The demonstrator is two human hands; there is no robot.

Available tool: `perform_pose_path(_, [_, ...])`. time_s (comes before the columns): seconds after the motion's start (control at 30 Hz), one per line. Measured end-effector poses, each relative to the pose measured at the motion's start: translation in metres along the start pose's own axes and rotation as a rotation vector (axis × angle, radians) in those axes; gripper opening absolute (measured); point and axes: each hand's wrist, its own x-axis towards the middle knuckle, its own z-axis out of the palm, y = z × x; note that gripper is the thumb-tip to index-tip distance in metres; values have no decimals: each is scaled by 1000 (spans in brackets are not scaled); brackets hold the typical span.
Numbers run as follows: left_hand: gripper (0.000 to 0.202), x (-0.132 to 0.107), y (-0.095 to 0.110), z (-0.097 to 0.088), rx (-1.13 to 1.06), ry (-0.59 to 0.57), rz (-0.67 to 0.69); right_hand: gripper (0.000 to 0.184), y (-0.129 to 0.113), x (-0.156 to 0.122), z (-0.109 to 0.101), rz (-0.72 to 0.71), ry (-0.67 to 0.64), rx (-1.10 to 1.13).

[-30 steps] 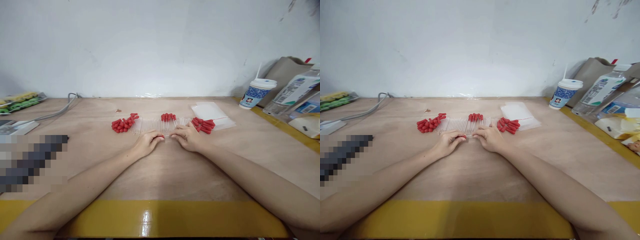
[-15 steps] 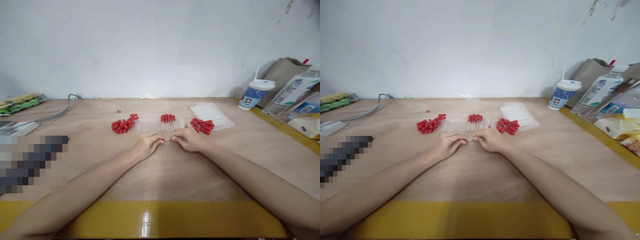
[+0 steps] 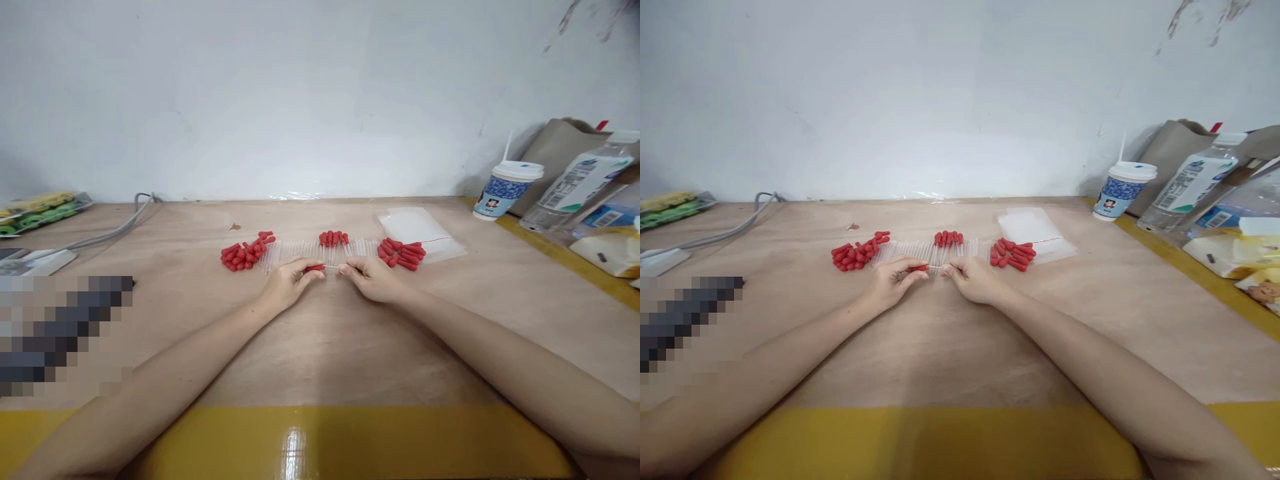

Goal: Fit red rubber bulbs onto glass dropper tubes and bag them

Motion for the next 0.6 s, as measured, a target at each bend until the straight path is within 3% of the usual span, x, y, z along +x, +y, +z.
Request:
perform_pose_path(0.23, [15, 2, -5, 1, -174, 31, -132, 16, 13, 0, 8, -92, 108, 105])
perform_pose_path(0.43, [18, 0, -3, 0, -231, -3, -139, 15, 12, 3, 9, -127, 141, 142])
perform_pose_path(0.6, [18, -1, 0, -2, -219, -63, -86, 17, 14, 5, 2, -143, 75, 122])
